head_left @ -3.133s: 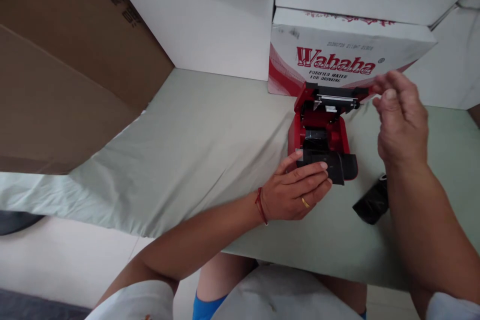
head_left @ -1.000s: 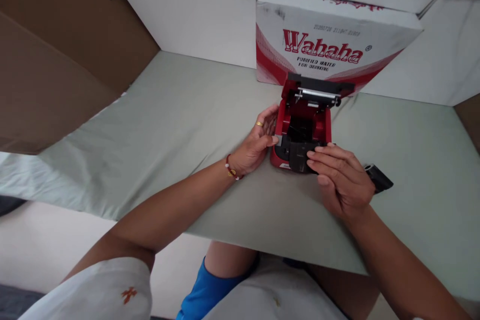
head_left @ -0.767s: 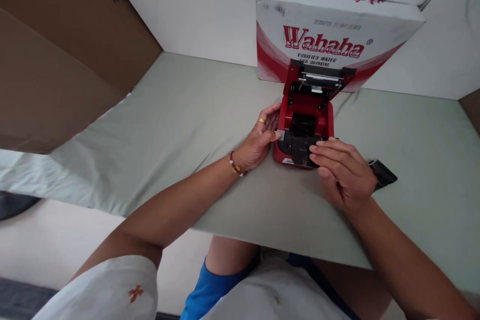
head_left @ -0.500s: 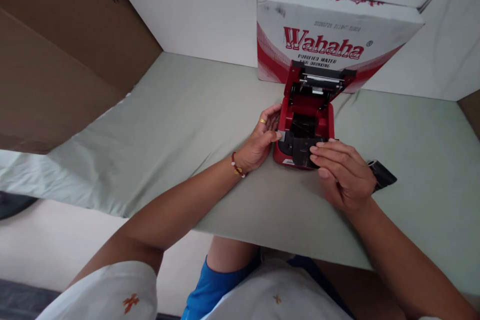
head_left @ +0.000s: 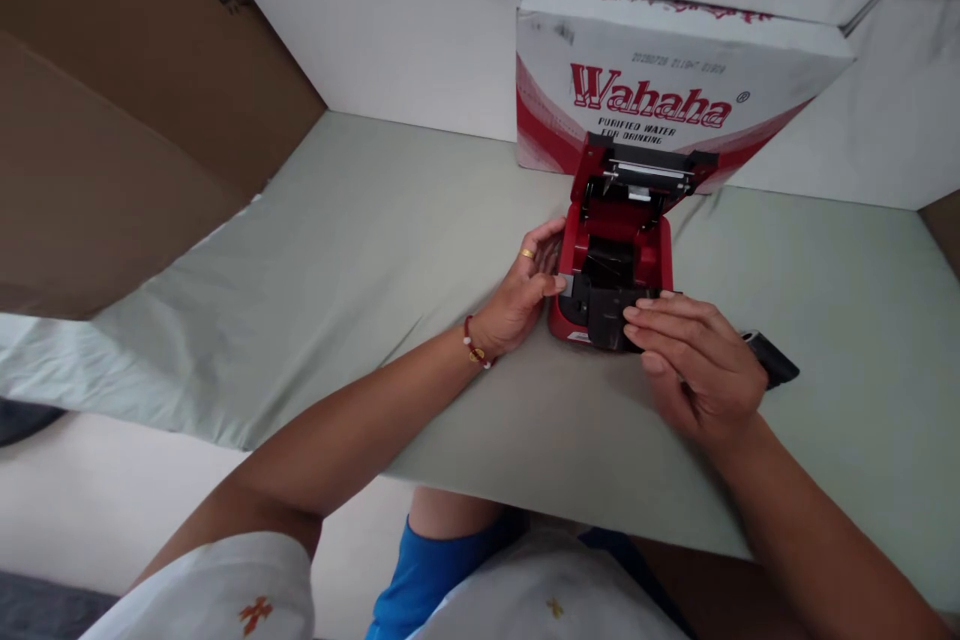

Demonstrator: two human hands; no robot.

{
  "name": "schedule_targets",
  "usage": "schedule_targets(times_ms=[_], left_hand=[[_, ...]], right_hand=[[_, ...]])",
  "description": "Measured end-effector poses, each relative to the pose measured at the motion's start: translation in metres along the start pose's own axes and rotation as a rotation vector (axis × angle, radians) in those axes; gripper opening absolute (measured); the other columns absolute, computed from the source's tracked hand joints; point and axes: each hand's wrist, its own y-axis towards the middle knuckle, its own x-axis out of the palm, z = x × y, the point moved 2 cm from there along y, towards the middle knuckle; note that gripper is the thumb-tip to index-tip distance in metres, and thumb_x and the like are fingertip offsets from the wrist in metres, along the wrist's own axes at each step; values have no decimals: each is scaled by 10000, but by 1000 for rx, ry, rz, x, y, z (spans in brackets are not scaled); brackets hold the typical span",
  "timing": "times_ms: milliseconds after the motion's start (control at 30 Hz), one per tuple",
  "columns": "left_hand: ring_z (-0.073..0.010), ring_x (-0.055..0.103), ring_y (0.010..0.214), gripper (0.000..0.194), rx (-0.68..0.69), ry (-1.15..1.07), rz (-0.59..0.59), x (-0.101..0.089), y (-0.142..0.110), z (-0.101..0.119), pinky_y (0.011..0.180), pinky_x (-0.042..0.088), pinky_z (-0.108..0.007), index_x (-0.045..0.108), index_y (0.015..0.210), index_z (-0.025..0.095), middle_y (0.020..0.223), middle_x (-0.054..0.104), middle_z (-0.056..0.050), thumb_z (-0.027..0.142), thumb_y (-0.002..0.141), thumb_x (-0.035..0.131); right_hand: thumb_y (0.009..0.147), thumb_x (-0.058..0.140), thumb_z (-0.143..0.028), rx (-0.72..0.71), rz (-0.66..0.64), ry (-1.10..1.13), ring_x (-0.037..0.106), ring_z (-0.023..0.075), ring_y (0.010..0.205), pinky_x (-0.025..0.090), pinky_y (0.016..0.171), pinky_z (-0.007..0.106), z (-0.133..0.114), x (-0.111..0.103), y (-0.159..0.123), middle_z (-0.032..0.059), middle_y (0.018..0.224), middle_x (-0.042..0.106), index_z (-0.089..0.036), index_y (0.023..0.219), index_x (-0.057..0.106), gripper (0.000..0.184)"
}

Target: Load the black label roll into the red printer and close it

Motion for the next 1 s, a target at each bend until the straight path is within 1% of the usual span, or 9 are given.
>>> schedule_targets(times_ms=[167,267,367,433,533,667,800,900,1000], left_hand=[[-316,411,1699,818,-19,-11,4,2,-6,2,1428,295,-519,566,1513,332,1767,513,-74,521,806,932],[-327,397,1707,832,-16,15,-5,3,-9,4,1437,284,-549,536,1557,337,1795,477,-81,533,838,905],[-334,415,1696,833,-23,24,-19,5,-10,5,1431,308,-559,515,1581,350,1793,479,-76,537,858,883],[-337,402,1706,831,-37,33,-27,6,-11,5,1430,317,-562,491,1602,357,1807,459,-75,530,880,863],[-348,324,1750,869,-45,44,-23,6,-13,5,1457,263,-572,467,1620,354,1846,397,-77,558,875,865],[-364,294,1765,931,-81,35,9,3,-15,4,1479,199,-587,469,1618,338,1852,384,-97,604,838,900],[-365,323,1753,951,-91,29,-8,-1,-15,3,1471,224,-589,465,1619,342,1854,377,-107,609,827,919],[-363,344,1742,923,-65,28,-40,0,-14,2,1458,252,-601,454,1627,340,1844,388,-117,606,862,898],[-367,343,1741,910,-56,33,-37,-1,-15,-1,1453,269,-605,449,1630,340,1848,377,-121,608,877,885]], right_hand=[[997,708,-87,50,-86,43,819,275,1086,684,997,441,-8,-12,18,137,1081,876,-144,1149,795,185],[1051,659,-122,210,-144,98,841,220,1017,680,949,355,0,-22,41,74,1042,875,-204,1081,797,163],[1096,643,-225,404,-186,43,850,190,943,676,862,315,27,-23,65,46,1163,872,-251,1062,799,162],[1082,642,-250,437,-314,-43,824,183,794,644,722,316,48,-13,78,26,1081,870,-266,1075,803,162],[981,686,-202,382,-592,-289,751,216,628,517,558,337,70,11,86,24,868,836,-274,1032,809,150],[920,740,-147,409,-792,-418,749,271,621,515,593,371,76,35,91,86,776,807,-247,902,795,116],[904,727,-109,505,-902,-454,787,313,715,563,657,403,67,41,100,126,812,822,-226,904,812,144],[862,784,-170,541,-882,-432,783,296,728,558,613,384,56,25,104,110,977,852,-238,1072,825,225],[961,761,-299,543,-668,-151,803,252,803,619,640,354,43,-21,93,63,1104,845,-290,1233,805,276]])
